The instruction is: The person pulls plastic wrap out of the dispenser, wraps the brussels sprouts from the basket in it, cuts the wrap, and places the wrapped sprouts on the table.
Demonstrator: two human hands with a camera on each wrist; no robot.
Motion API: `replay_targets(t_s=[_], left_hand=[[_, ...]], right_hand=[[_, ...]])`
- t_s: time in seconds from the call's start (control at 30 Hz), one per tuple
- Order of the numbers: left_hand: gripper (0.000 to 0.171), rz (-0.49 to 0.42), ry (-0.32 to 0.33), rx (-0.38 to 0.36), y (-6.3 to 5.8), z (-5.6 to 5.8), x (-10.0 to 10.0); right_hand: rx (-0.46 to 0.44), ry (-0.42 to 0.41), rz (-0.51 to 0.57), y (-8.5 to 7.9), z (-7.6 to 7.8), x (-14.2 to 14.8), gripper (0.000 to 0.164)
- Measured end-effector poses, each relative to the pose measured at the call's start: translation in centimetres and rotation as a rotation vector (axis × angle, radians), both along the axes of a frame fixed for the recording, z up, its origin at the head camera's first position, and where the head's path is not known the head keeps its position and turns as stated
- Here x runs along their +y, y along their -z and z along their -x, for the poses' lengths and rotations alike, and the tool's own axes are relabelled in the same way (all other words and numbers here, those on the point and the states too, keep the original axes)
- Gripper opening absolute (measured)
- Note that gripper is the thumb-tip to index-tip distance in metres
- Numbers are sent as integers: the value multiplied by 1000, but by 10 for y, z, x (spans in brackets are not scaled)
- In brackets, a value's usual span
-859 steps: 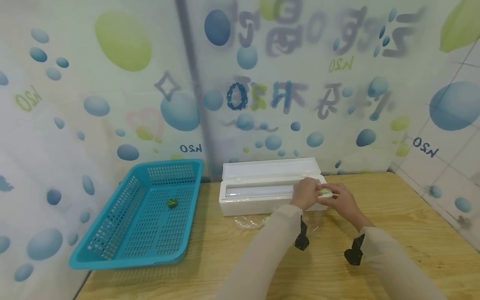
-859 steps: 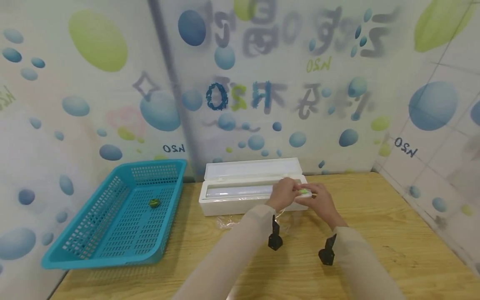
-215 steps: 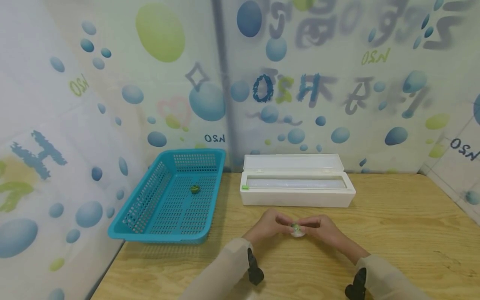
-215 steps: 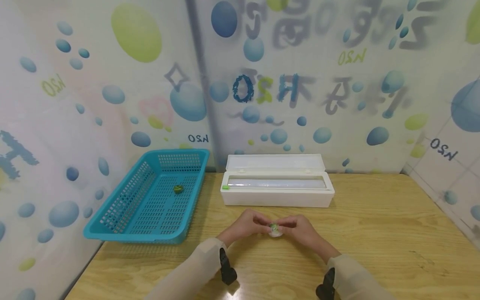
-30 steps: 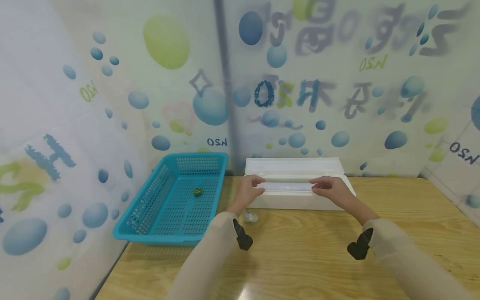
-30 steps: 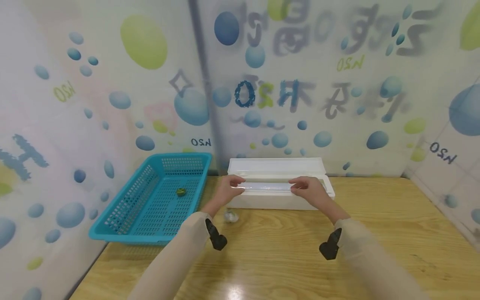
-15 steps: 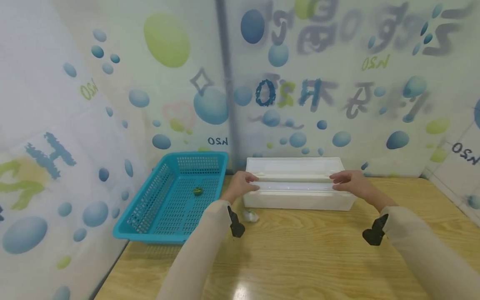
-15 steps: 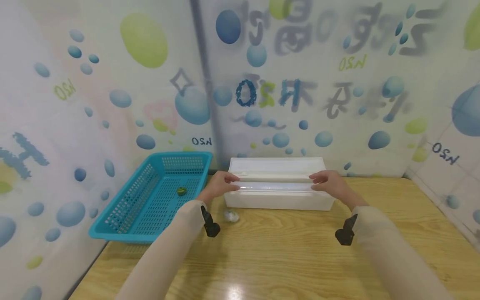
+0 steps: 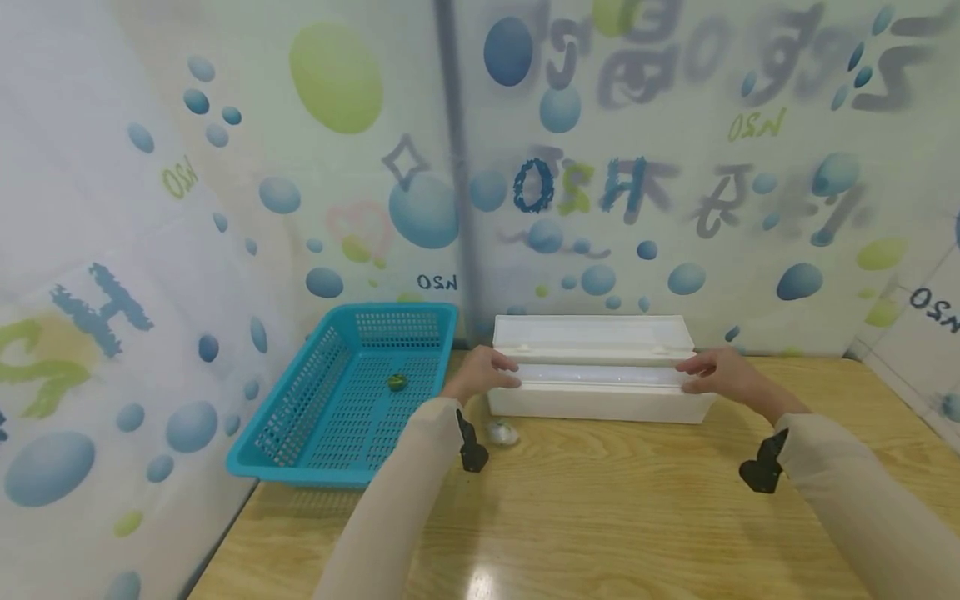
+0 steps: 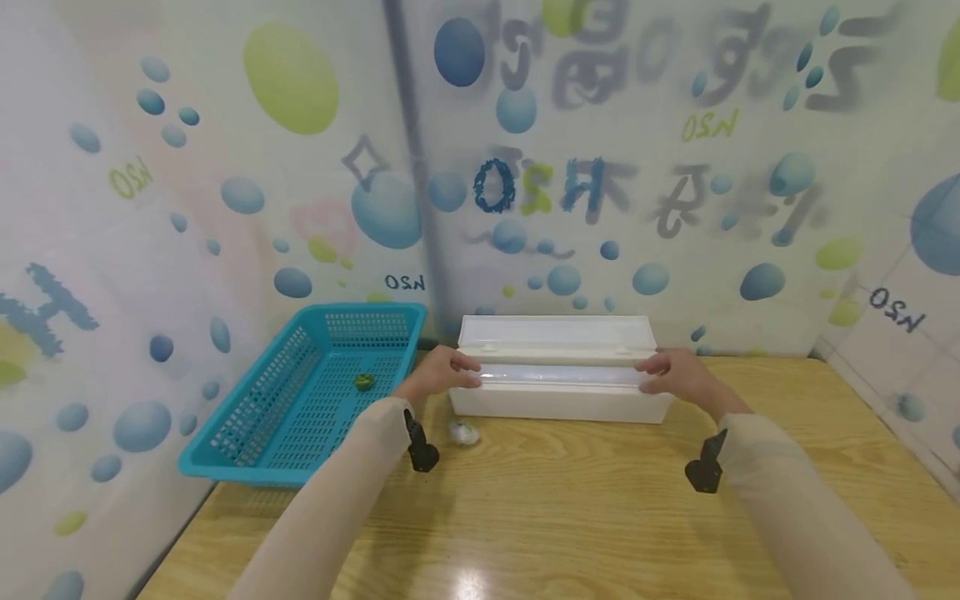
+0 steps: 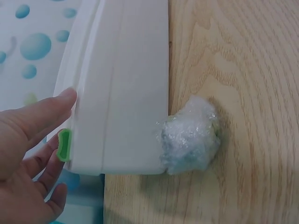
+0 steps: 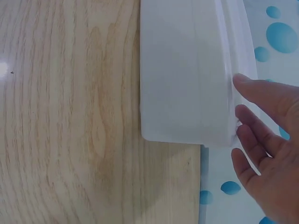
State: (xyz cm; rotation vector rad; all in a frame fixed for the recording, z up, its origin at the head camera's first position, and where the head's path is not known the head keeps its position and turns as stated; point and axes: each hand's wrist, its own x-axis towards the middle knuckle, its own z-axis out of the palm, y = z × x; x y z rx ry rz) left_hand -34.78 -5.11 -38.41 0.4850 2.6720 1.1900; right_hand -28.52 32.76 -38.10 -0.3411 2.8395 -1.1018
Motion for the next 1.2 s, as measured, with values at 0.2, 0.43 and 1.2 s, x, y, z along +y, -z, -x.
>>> replay_targets(t_s=[0.2,0.43,1.2], left_hand=[[20,1,-30,42,3,0,3],[11,25,-90,50,4,0,6],[15,163,-120,142,8,3,13]], right_hand=[[26,44,-3,8,1,3,36],[46,101,19,12,2,0,29],[153,198,-49,22,8,-6,24]])
